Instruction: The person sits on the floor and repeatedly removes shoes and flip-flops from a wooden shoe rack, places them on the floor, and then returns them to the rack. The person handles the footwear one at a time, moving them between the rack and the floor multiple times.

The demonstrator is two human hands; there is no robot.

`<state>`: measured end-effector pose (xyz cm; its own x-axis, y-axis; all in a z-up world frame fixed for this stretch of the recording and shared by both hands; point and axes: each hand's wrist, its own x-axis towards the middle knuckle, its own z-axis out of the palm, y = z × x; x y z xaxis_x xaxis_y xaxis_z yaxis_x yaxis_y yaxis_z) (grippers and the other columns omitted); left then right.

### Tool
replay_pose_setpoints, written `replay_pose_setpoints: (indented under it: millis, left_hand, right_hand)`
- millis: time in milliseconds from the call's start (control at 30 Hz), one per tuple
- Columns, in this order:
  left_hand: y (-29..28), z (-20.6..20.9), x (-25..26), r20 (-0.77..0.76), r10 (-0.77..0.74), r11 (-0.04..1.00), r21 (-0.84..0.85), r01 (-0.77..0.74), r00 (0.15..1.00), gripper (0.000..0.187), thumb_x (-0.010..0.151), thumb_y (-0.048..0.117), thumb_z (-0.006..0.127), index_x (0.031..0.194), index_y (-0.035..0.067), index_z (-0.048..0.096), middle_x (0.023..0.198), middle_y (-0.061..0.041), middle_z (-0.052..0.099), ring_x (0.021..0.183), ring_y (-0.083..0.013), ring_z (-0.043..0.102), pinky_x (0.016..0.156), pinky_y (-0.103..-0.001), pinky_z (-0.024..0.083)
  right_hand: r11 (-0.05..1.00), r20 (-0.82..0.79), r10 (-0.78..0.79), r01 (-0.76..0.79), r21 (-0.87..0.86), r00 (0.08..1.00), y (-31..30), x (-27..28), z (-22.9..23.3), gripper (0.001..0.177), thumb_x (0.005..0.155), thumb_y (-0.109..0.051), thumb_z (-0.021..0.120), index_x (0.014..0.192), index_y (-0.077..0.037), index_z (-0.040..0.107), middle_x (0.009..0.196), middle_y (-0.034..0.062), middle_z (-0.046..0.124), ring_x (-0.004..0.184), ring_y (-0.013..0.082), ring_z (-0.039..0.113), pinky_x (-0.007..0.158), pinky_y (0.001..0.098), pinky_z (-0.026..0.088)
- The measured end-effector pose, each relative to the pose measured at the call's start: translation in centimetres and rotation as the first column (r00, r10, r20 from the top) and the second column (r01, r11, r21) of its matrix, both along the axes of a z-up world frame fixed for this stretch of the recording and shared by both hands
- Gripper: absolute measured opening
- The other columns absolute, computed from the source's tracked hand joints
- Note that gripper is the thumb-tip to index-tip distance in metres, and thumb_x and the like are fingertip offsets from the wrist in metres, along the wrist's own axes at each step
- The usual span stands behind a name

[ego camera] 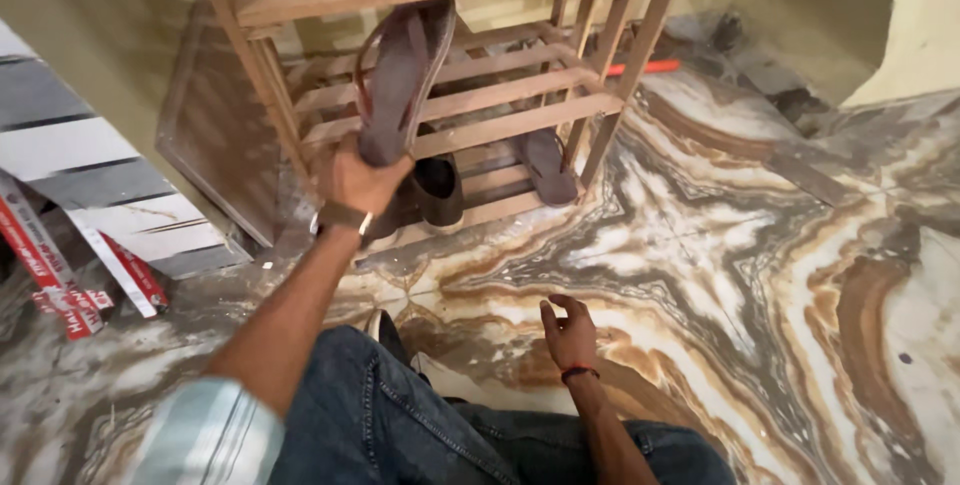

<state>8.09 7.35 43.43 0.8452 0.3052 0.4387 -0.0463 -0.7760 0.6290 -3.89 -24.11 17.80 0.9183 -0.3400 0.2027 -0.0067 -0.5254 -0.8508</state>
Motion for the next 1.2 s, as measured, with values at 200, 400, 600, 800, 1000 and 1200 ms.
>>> replay_pose_setpoints:
  millis: [200, 400, 600, 800, 1000, 1200]
  left_hand:
    - [2.0, -2.7, 3.8, 0.092, 0.255, 0.818, 0.51, -0.266, 0.963, 0.1, 0.055, 0.067, 0.086, 0.125, -0.002, 0.069, 0.124, -0.032, 0.06, 0.118, -0.0484, 0.048, 0.099, -0.054, 0.038]
    - [1.7, -5.3, 3.1, -0.029, 0.244, 0.842, 0.503, -0.197, 0.969, 0.071, 0.082, 0.063, 0.075, 0.114, 0.0, 0.076, 0.14, -0.023, 0.058, 0.136, -0.0445, 0.045, 0.113, -0.054, 0.036]
    - [2.1, -5.5, 0.8, 0.014, 0.021, 0.826, 0.563, -0.025, 1.0, 0.077, 0.086, 0.065, 0.067, 0.118, -0.005, 0.073, 0.15, -0.023, 0.051, 0.129, -0.0465, 0.041, 0.108, -0.056, 0.034]
    - [2.7, -6.2, 1.1, 0.066, -0.058, 0.822, 0.57, 0.01, 0.996, 0.08, 0.09, 0.064, 0.065, 0.128, -0.006, 0.07, 0.148, -0.024, 0.052, 0.13, -0.0481, 0.041, 0.108, -0.057, 0.033]
    - [2.5, -5.9, 3.0, -0.033, 0.041, 0.855, 0.518, -0.018, 0.999, 0.076, 0.091, 0.063, 0.065, 0.128, -0.004, 0.069, 0.153, -0.02, 0.052, 0.132, -0.0445, 0.045, 0.11, -0.057, 0.033]
    - [3.4, -6.0, 4.6, 0.001, 0.081, 0.833, 0.549, -0.068, 0.997, 0.076, 0.085, 0.062, 0.069, 0.129, 0.0, 0.066, 0.15, -0.02, 0.049, 0.133, -0.0488, 0.04, 0.109, -0.061, 0.028]
  right_hand:
    - [1.0, -0.026, 0.011, -0.011, 0.007, 1.0, -0.2, 0.3, -0.9, 0.036, 0.091, -0.037, 0.072, 0.112, -0.007, 0.075, 0.118, 0.0154, 0.07, 0.08, 0.0263, 0.077, 0.069, 0.0357, 0.061]
    - [0.998, -0.057, 0.064, -0.064, 0.012, 0.996, -0.3, 0.8, -1.8, 0.036, 0.091, -0.036, 0.072, 0.113, -0.008, 0.074, 0.119, 0.0152, 0.07, 0.078, 0.0265, 0.078, 0.069, 0.0367, 0.061]
    - [0.994, -0.026, 0.1, -0.101, -0.051, 0.995, 0.0, 0.8, -2.1, 0.034, 0.09, -0.037, 0.073, 0.111, -0.01, 0.075, 0.115, 0.0149, 0.071, 0.077, 0.0258, 0.077, 0.067, 0.0364, 0.061]
    - [0.991, -0.07, 0.112, -0.117, -0.065, 0.991, 0.0, 0.7, -2.3, 0.034, 0.089, -0.037, 0.073, 0.11, -0.01, 0.075, 0.11, 0.0154, 0.072, 0.075, 0.0255, 0.077, 0.067, 0.0365, 0.06]
    - [0.989, -0.089, 0.124, -0.13, -0.063, 0.988, -0.2, 0.1, -2.2, 0.034, 0.089, -0.037, 0.074, 0.11, -0.009, 0.075, 0.108, 0.0161, 0.072, 0.077, 0.0256, 0.077, 0.069, 0.0374, 0.06]
    - [0.984, -0.15, 0.154, -0.165, -0.063, 0.977, 0.3, 0.3, -1.8, 0.034, 0.089, -0.036, 0.074, 0.11, -0.009, 0.075, 0.108, 0.0153, 0.073, 0.076, 0.0253, 0.076, 0.069, 0.0371, 0.06]
